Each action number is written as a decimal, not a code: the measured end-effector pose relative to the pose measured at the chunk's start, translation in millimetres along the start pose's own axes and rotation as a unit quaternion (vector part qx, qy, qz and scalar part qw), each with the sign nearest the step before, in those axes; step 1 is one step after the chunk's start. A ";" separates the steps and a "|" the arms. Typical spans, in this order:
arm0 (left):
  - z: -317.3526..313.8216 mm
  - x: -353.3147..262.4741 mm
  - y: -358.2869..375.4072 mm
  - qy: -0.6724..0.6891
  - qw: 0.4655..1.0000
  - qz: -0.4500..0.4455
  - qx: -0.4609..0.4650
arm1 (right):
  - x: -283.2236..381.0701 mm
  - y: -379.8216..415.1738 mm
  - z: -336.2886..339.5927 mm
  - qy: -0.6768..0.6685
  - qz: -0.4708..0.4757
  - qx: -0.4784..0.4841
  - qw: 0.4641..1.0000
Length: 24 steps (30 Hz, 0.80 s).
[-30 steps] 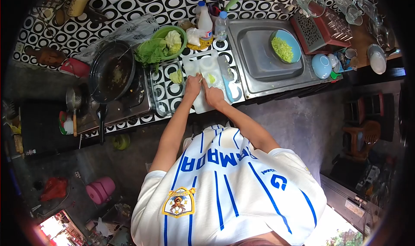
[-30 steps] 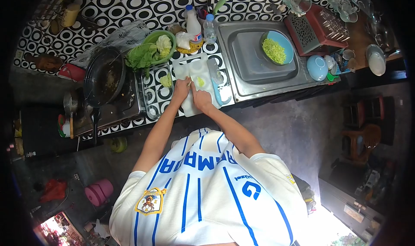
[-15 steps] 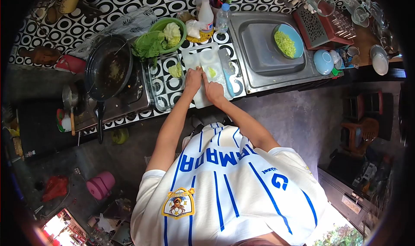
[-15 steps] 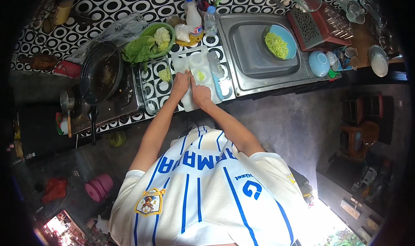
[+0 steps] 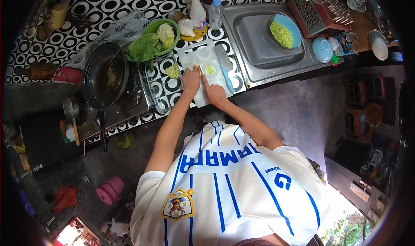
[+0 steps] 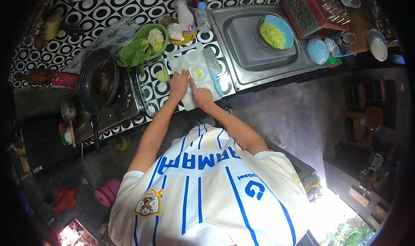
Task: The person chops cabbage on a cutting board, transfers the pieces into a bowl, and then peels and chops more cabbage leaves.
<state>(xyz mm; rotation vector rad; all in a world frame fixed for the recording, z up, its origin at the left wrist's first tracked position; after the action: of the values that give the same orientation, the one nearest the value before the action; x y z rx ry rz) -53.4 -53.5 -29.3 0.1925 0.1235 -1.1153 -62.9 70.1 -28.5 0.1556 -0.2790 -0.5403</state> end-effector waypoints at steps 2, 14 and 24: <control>0.2 1.5 1.8 0.008 1.000 -0.007 -0.002 | 0.5 1.7 5.4 -0.004 0.004 0.014 1.000; 2.9 2.6 6.1 0.052 0.998 -0.001 -0.024 | -1.4 -4.5 -1.4 0.016 0.020 0.003 1.000; 0.4 6.7 5.6 0.090 0.995 0.004 -0.049 | -3.2 -22.0 -2.3 -0.020 0.009 0.044 0.999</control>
<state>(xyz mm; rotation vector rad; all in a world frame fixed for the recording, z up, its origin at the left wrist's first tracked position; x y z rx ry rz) -45.5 -57.0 -29.8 0.2052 0.3381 -1.0794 -75.5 53.3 -36.2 0.2268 -0.3430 -0.5134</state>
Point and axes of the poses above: each hand's wrist, its own y-axis away from the middle knuckle, its own z-axis out of the back of the hand, x = y × z, the point moved 7 cm from there along -y, towards the middle knuckle, and after that the axes turned 4 degrees about y, right-handed, at the moved point
